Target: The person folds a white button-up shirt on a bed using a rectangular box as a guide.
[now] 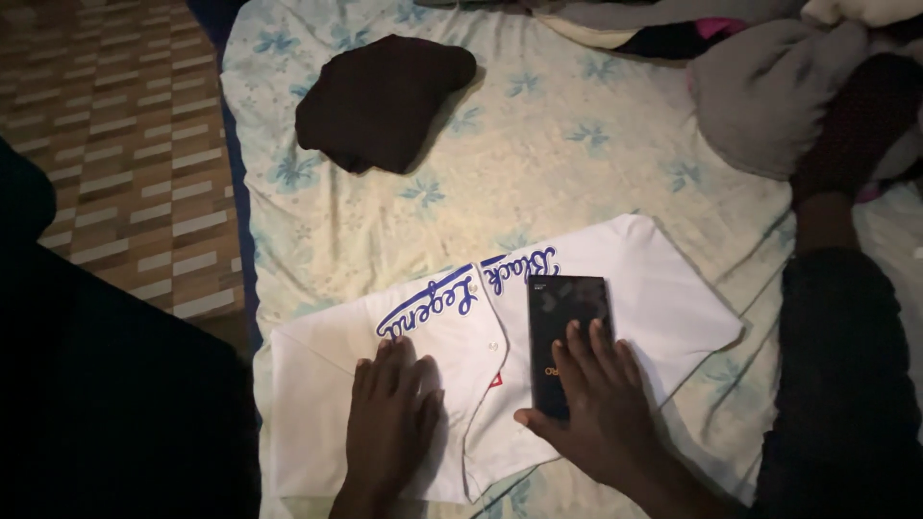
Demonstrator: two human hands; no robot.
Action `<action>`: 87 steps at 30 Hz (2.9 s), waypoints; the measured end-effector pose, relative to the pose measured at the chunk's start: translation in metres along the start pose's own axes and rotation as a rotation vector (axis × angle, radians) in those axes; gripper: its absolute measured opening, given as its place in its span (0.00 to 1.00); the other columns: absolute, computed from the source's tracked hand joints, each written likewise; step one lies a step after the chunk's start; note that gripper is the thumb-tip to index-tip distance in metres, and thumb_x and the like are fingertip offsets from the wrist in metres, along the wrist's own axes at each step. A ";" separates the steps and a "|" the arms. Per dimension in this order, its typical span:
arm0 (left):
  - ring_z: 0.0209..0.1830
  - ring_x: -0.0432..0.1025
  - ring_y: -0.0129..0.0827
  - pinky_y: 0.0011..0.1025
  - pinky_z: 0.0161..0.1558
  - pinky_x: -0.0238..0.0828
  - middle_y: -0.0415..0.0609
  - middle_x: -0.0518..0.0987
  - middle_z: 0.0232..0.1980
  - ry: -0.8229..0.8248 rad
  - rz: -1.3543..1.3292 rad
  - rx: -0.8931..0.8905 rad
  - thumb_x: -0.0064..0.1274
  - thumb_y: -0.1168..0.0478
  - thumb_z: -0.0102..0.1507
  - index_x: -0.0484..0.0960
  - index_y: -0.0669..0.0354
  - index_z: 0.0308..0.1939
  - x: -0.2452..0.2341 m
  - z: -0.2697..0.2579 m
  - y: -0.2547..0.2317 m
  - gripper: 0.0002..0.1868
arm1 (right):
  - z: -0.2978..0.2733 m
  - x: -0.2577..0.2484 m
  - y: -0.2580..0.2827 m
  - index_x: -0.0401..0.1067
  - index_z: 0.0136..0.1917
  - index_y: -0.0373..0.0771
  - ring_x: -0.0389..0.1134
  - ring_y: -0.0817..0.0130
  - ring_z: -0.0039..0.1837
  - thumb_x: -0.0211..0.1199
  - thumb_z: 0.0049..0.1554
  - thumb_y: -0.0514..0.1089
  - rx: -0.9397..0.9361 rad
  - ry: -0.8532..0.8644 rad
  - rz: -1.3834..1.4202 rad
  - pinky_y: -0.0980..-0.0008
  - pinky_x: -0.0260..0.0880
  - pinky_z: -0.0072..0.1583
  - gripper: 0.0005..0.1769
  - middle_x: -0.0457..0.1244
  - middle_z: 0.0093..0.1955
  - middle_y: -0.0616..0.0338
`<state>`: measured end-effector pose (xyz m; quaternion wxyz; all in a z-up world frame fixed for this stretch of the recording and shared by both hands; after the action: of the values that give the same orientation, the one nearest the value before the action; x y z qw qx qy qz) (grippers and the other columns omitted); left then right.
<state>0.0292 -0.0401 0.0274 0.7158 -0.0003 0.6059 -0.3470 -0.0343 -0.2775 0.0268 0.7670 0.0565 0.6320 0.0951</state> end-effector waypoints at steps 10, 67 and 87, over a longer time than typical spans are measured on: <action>0.72 0.59 0.58 0.57 0.67 0.54 0.62 0.68 0.69 0.089 0.080 -0.015 0.55 0.55 0.58 0.77 0.54 0.52 0.003 0.003 0.001 0.19 | 0.013 -0.003 -0.109 0.63 0.76 0.46 0.48 0.32 0.80 0.61 0.50 0.63 0.335 -0.084 -0.391 0.32 0.56 0.70 0.43 0.50 0.78 0.31; 0.30 0.79 0.47 0.46 0.32 0.73 0.46 0.83 0.32 -0.084 0.754 -0.267 0.53 0.40 0.67 0.84 0.28 0.51 -0.199 0.058 0.105 0.12 | 0.130 -0.203 -0.148 0.74 0.68 0.49 0.71 0.59 0.62 0.69 0.43 0.45 -0.289 -0.145 -0.663 0.52 0.69 0.64 0.37 0.69 0.62 0.59; 0.75 0.57 0.29 0.63 0.72 0.38 0.34 0.63 0.78 0.522 0.751 -0.360 0.45 0.49 0.65 0.67 0.34 0.72 -0.026 -0.095 0.009 0.28 | -0.002 -0.027 -0.216 0.50 0.82 0.51 0.35 0.64 0.84 0.63 0.51 0.78 -0.080 0.606 -0.241 0.49 0.35 0.76 0.57 0.39 0.87 0.59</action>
<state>-0.0494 0.0195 0.0215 0.6043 0.1815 0.7737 0.0568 -0.0250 -0.4943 0.0072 0.5516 -0.0798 0.8293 0.0412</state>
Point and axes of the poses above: each hand's wrist, its own z-axis towards the middle knuckle, its own x-axis out of the palm, y = z × x, the point moved 5 cm from there along z, towards the middle knuckle
